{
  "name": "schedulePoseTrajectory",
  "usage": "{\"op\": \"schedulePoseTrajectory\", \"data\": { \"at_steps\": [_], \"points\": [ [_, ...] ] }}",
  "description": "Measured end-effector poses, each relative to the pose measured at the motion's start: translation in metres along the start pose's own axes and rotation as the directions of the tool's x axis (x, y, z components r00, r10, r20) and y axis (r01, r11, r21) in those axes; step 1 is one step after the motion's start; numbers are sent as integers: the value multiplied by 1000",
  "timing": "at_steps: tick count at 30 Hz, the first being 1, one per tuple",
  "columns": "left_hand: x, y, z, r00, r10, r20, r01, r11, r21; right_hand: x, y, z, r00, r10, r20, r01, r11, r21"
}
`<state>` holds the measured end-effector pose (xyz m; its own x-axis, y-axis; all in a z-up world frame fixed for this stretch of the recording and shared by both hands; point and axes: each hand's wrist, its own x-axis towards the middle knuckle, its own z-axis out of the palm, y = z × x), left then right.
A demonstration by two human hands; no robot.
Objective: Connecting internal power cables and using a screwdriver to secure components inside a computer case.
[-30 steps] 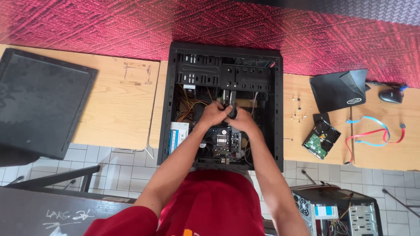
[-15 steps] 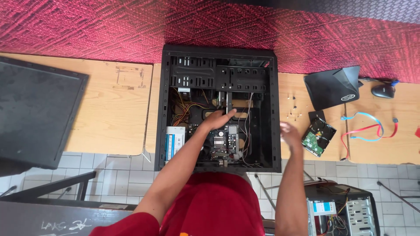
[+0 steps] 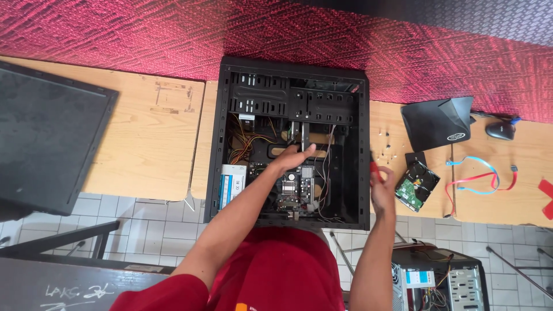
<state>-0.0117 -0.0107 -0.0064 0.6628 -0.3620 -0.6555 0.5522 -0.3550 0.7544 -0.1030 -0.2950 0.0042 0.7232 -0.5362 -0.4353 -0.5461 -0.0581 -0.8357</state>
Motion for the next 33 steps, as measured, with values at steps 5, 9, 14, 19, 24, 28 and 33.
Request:
{"op": "schedulePoseTrajectory", "data": {
  "at_steps": [5,9,14,19,24,28,33],
  "points": [
    [27,-27,14,992,-3,-127,-16,989,-144,-8,-3,-33,961,-202,-189,234,958,167],
    [36,-31,23,986,-2,-169,-33,979,-202,-62,-61,-41,856,-428,-289,455,890,30],
    [45,-40,27,982,-6,-191,-32,980,-195,-96,-110,-28,856,-483,-185,486,873,-29],
    [21,-17,26,995,46,-86,-54,995,-88,-103,-122,-16,850,-519,-94,524,851,41],
    [84,-66,38,933,343,-114,-304,915,265,-99,-119,3,813,-578,65,577,816,37],
    [70,-63,44,924,347,-163,-299,919,258,-94,-120,8,831,-541,127,546,838,0],
    [94,-91,59,936,283,-208,-247,952,181,-85,-123,8,854,-451,258,477,878,-45]
  ]
}}
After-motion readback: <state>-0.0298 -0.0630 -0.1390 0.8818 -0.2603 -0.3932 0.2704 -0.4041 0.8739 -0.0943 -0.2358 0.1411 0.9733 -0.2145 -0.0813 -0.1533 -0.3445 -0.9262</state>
